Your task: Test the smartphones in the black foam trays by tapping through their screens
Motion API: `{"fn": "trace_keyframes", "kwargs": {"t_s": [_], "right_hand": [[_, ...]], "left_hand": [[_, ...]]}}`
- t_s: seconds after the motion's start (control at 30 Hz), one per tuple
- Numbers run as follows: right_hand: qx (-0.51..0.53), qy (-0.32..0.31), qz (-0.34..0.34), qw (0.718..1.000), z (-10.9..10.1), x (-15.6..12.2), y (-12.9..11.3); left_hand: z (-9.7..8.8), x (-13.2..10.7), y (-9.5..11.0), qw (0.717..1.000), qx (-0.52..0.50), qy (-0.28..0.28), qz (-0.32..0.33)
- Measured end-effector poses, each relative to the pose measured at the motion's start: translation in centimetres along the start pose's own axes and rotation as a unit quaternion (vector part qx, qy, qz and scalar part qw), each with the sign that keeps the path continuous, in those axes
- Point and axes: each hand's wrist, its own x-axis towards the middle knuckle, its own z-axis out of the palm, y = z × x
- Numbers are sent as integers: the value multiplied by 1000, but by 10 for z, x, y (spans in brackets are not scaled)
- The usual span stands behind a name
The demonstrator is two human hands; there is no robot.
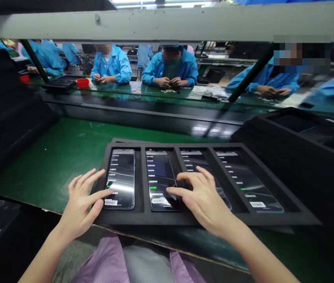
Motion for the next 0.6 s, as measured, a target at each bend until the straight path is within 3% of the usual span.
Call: {"fn": "trace_keyframes", "kwargs": {"t_s": [0.17,0.4,0.5,0.6], "right_hand": [[-18,71,79,994,-18,-24,29],[-33,9,135,990,-28,-45,35],[-64,78,151,983,-34,-55,42],[-120,179,213,953,-43,-68,54]], "left_hand": [[3,0,0,998,-42,10,-34],[6,2,0,995,-75,28,-54],[6,-1,-4,996,-63,25,-59],[6,-3,-10,998,-45,14,-40]]}}
